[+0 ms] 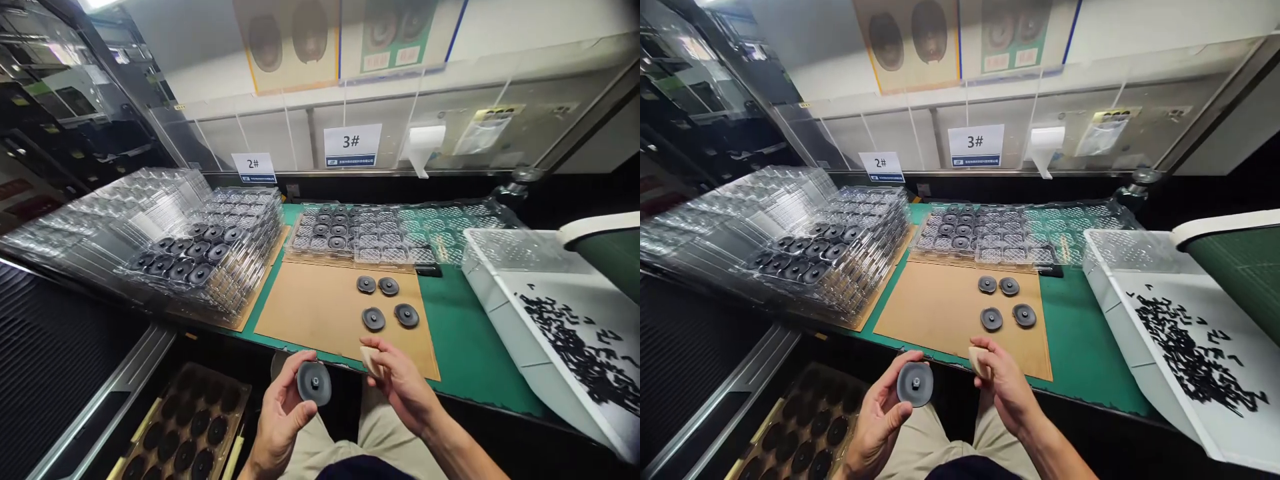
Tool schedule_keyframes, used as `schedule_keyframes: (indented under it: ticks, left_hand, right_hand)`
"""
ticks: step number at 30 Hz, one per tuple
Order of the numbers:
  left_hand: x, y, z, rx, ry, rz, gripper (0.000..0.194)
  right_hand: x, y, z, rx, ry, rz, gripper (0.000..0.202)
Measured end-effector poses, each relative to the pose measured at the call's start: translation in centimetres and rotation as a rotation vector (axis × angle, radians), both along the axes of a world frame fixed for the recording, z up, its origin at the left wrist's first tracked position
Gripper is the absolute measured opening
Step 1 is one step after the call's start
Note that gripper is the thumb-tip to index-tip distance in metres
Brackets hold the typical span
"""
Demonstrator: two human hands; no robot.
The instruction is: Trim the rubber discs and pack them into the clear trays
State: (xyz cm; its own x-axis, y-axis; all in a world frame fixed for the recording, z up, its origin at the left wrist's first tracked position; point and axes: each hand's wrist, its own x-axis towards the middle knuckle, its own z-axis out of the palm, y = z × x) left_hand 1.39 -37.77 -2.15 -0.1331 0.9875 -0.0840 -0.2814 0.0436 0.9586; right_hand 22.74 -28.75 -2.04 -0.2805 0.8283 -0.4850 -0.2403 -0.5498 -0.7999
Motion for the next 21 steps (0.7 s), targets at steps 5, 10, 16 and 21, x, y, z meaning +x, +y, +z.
schedule_keyframes:
  ticks: [5, 10, 16, 21]
  left_hand:
    - [1.0, -0.5, 0.9, -0.068, -0.023, -0.003, 0.073]
    - [2.0, -0.3, 0.8, -0.113, -0.248, 0.041, 0.062]
    - [2.5, -0.2, 1.3, -0.18, -0.406, 0.081, 0.05]
    - [2.9, -0.1, 1.9, -0.246, -0.447, 0.122, 0.048]
  right_hand:
    - [0.4, -0.9, 3.0, 0.469, -0.252, 0.294, 0.043]
    - [-0.3, -2.4, 3.7, 0.839, -0.514, 0.279, 0.034]
    - [-0.4, -3.1, 3.4, 1.128, -0.583, 0.231, 0.024]
    - [-0.3, -3.2, 4.6, 1.146, -0.569, 0.383, 0.015]
